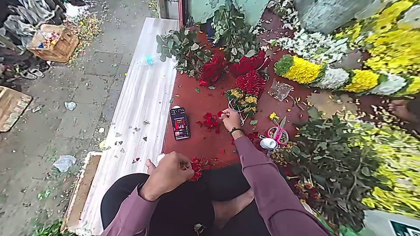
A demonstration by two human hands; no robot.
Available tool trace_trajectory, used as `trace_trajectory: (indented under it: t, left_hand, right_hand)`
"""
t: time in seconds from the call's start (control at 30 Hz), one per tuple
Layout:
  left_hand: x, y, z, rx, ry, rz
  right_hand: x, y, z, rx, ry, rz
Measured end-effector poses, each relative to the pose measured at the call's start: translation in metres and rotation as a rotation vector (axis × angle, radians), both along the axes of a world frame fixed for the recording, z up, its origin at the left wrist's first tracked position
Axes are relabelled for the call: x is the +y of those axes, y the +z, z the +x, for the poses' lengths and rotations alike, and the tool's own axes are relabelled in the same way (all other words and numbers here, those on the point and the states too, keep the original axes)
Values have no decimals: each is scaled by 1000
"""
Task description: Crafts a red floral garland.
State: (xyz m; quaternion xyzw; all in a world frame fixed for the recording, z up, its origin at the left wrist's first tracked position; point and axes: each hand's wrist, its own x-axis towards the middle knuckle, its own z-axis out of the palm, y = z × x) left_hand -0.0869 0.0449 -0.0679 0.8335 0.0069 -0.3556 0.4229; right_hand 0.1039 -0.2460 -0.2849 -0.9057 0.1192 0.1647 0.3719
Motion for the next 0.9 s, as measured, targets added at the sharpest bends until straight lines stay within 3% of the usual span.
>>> trace_trajectory:
  t: [0.17, 0.3, 0.43, 0.5, 0.57, 0.67, 0.9]
  left_hand:
    - [3, 1, 1, 18, 18, -13]
    - [3, 7, 0, 74, 62, -78]
    - [7, 9, -7, 81, 151, -187]
    - [9, 8, -11, 86, 219, -271]
    - [6, 9, -14, 110, 313, -393]
    - [-2, 13, -17, 118, 395, -487]
    - [-10, 7, -19, 71, 507, -457]
  right_hand:
    - [9, 32, -29, -78, 17, 231]
    - [12, 84, -58, -73, 73, 516]
    - [29, 167, -89, 18, 433, 869]
    - [34, 192, -109, 35, 644, 957]
    - [42, 202, -130, 36, 715, 976]
    - [56, 202, -151, 24, 618, 879]
    - [67, 192, -158, 70, 499, 856]
